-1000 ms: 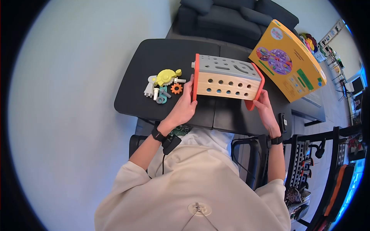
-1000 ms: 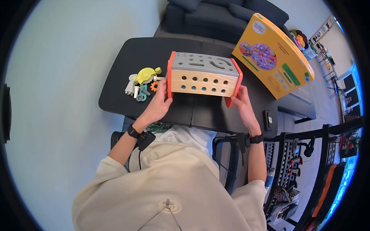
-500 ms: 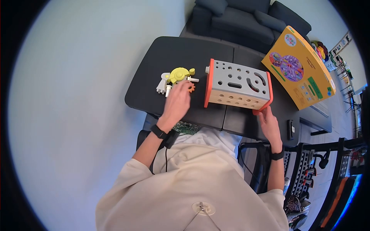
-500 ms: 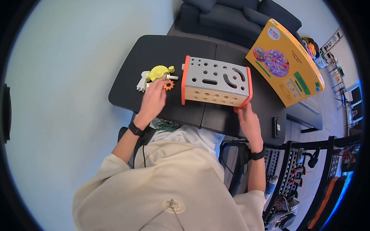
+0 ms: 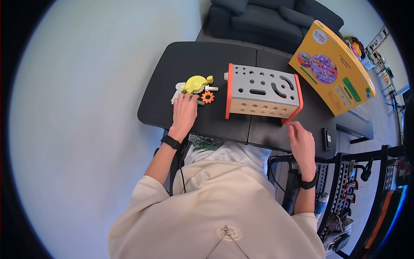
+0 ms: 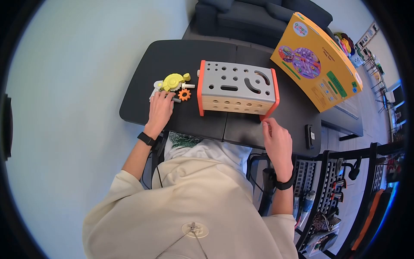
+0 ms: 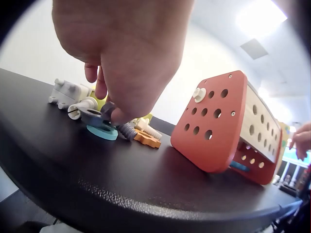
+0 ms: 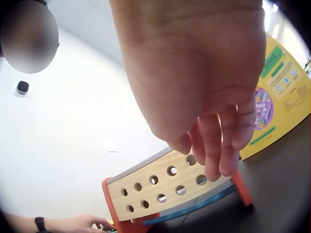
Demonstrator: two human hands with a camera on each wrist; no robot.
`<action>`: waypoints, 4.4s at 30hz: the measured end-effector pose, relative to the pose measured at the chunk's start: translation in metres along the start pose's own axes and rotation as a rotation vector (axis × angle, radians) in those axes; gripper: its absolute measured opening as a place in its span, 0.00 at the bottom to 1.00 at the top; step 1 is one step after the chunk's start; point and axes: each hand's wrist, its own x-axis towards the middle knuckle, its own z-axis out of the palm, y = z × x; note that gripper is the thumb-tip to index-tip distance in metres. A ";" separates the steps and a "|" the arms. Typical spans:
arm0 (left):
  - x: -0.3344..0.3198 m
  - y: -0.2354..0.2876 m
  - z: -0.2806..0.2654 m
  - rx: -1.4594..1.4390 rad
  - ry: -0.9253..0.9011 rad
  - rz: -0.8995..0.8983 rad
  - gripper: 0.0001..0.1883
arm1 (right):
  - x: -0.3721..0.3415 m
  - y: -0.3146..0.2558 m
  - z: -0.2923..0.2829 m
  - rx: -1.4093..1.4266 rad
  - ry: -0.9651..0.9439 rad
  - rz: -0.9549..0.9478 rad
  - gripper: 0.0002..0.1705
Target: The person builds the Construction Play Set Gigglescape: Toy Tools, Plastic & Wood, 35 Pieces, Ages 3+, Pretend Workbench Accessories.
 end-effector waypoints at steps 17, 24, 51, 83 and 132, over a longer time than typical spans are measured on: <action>-0.028 0.116 -0.066 -1.355 -0.277 -0.455 0.08 | -0.026 -0.075 0.060 0.239 0.028 -0.565 0.20; -0.022 0.145 -0.076 -1.353 -0.416 -0.408 0.09 | -0.026 -0.066 0.063 0.118 0.055 -0.538 0.20; -0.065 0.016 -0.047 -0.296 -0.182 -0.586 0.24 | 0.014 -0.009 0.048 0.050 0.166 -0.276 0.20; -0.038 0.027 -0.042 -0.679 -0.084 -0.601 0.19 | 0.054 0.010 0.035 0.218 0.089 -0.294 0.42; 0.125 0.181 -0.102 -0.633 0.516 0.341 0.18 | 0.081 0.025 0.051 0.843 -0.259 0.037 0.58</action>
